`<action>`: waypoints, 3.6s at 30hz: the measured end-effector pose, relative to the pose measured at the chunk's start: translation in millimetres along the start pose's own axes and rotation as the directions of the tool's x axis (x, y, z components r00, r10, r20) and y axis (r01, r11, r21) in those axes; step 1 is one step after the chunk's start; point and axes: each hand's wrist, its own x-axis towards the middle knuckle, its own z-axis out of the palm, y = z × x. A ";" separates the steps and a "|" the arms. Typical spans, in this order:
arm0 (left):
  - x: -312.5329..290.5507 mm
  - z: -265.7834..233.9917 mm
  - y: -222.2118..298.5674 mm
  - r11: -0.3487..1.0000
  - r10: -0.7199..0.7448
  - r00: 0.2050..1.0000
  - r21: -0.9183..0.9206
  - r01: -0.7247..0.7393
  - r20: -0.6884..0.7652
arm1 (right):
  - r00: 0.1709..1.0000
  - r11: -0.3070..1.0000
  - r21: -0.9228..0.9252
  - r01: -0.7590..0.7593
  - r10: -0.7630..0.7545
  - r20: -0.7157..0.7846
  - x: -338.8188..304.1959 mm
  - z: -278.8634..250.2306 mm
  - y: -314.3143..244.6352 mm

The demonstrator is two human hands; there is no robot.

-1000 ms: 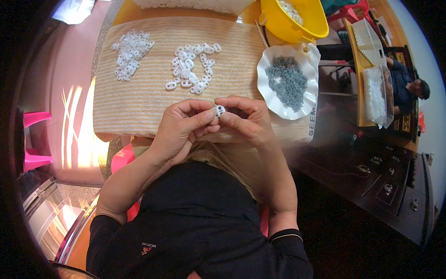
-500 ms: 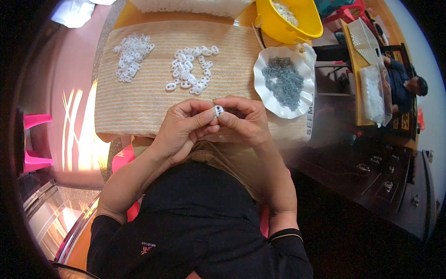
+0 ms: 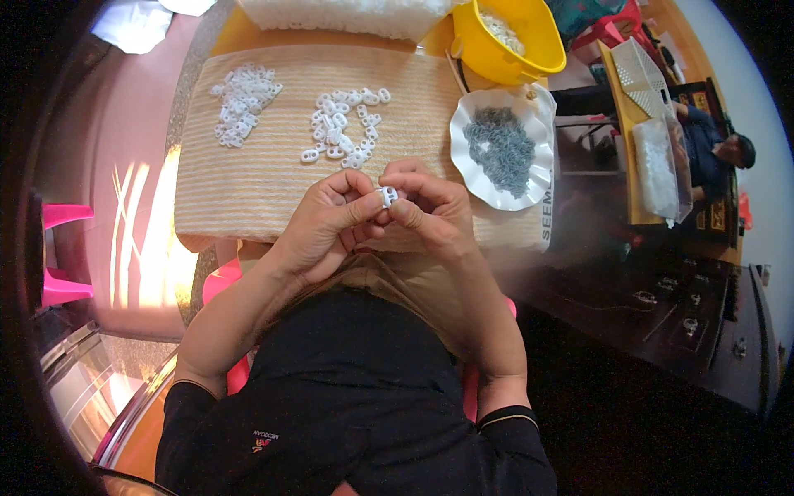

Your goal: Assembling small plastic components by hand by inserting tiny grey pieces into larger white ones.

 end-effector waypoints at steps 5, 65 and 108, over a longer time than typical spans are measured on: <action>-3.7 3.3 -2.6 0.999 0.046 0.998 0.013 -0.047 0.034 | 0.998 0.994 -0.093 0.060 -0.058 0.019 -1.3 4.3 -4.1; -8.8 13.1 -31.6 0.894 0.301 0.949 0.375 -0.247 -0.092 | 0.993 0.148 -0.982 0.116 -0.037 0.111 58.9 13.3 -9.2; -4.9 7.9 -19.7 0.993 0.076 0.992 0.095 -0.067 -0.101 | 0.970 0.682 -0.730 -0.042 -0.146 -0.192 -10.0 -5.5 -16.1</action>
